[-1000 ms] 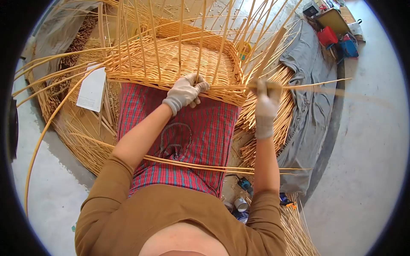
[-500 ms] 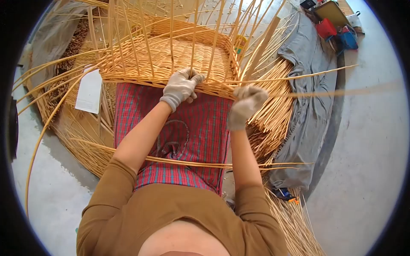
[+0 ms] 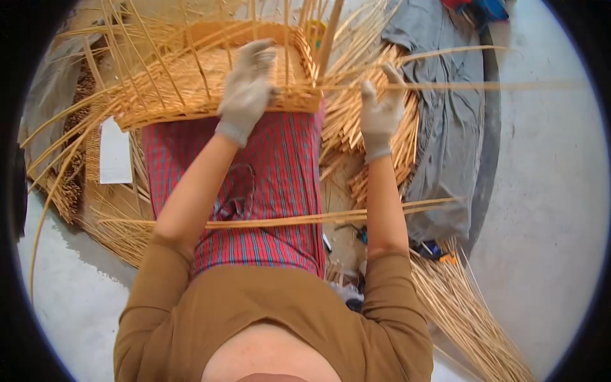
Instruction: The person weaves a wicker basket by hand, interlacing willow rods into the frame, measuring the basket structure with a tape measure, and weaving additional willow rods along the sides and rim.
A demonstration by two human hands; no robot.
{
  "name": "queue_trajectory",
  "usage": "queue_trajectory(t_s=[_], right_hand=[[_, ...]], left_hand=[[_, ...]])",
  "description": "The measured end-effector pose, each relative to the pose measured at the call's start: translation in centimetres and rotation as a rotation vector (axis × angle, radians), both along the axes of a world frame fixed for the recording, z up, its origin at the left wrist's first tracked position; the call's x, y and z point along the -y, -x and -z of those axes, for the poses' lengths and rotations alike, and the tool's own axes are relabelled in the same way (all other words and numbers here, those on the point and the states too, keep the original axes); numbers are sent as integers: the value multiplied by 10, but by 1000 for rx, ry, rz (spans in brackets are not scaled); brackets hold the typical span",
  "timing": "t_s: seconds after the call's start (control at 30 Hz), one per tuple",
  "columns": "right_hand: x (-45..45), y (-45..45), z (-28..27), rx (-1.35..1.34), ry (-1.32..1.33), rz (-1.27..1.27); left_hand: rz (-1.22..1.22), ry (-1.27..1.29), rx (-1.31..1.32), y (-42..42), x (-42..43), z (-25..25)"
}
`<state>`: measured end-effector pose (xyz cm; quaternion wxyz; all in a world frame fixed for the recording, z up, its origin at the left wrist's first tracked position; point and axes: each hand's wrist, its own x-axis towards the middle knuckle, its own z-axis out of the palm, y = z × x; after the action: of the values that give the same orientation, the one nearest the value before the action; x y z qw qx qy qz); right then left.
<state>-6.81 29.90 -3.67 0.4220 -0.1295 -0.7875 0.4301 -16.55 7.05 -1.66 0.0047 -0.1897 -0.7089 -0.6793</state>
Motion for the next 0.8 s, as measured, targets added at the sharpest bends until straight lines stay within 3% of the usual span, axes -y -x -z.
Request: queue_trajectory(t_s=[0.03,0.07,0.13,0.17,0.2,0.27,0.33,0.4,0.47,0.5,0.57,0.6,0.67,0.73,0.77,0.8], right_hand=[[-6,0,-2,50,-386,55],[-15,2,-9,37,-393,54],[-39,-9,-19,950,-318,62],[-54,-9,-2,920,-392,39],[-59,0,-2,1004,-211,-9],[-60,24,7,620,128,-275],[-21,61,-15,134,73,-395],[0,101,-40,53,-346,-305],[5,136,-59,397,-124,-572],[-5,150,-50,400,-115,-564],[-31,173,-30,749,-1320,-180],[-58,128,-32,-142,-1244,-303],[-95,117,11,502,-162,-442],[-91,74,52,915,-361,-107],[-45,48,20,848,-497,154],[-16,31,-11,645,-435,-61]], left_hand=[[208,222,535,3,-19,-15],[205,216,523,12,-22,-15],[501,447,786,20,-25,-4],[466,346,788,17,-28,15],[479,353,795,14,-30,12],[425,439,752,13,-28,0],[378,436,750,11,-30,3],[288,446,728,5,-34,3],[274,534,723,5,-37,-3],[263,541,732,6,-38,-1],[282,650,733,16,-40,-8],[280,644,757,13,-37,-9],[264,557,694,8,-37,-12],[283,549,665,7,-41,3],[303,482,596,3,-38,2],[324,426,533,-1,-34,4]])
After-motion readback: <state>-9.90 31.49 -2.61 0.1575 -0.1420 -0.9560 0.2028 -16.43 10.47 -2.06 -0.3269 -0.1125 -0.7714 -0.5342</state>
